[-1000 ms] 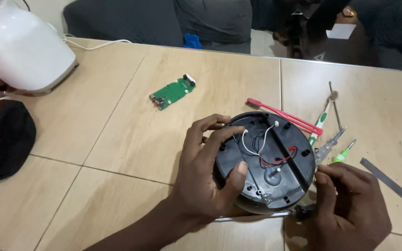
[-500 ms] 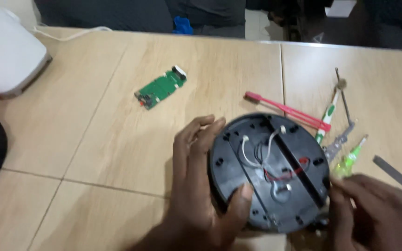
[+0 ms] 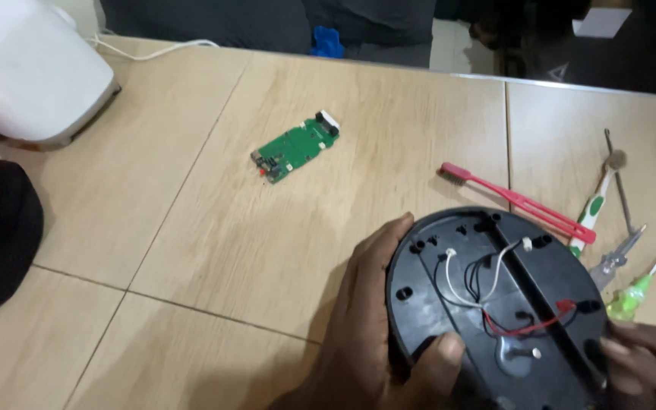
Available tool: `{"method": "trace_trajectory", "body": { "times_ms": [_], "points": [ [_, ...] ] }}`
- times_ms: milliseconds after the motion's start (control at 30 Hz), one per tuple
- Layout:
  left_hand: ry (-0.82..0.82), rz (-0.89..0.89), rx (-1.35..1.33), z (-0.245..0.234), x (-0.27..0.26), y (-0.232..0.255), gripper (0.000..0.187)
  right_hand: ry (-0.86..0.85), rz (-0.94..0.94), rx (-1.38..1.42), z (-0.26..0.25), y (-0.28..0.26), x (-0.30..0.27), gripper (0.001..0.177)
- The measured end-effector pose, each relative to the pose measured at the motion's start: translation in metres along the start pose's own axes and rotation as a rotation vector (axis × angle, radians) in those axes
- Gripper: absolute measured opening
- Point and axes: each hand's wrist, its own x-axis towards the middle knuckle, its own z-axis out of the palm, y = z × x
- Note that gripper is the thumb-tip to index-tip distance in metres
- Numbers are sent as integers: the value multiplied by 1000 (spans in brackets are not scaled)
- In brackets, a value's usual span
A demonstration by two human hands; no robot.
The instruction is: Disassembling an electronic device by removing screws and extracting the internal circuit board for inspection or repair.
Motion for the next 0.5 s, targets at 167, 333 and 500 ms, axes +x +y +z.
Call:
{"method": "trace_trajectory", "body": {
  "times_ms": [167,333,500],
  "points": [
    [36,-1,-103,5,0,2,71,142,167,211,22,15,-14,34],
    [265,-86,34,29,-7,12,68,195,223,361,33,7,-10,28],
    [298,-127,72,27,-9,9,80,-42,1014,931,67,166,-8,67]
  ]
}}
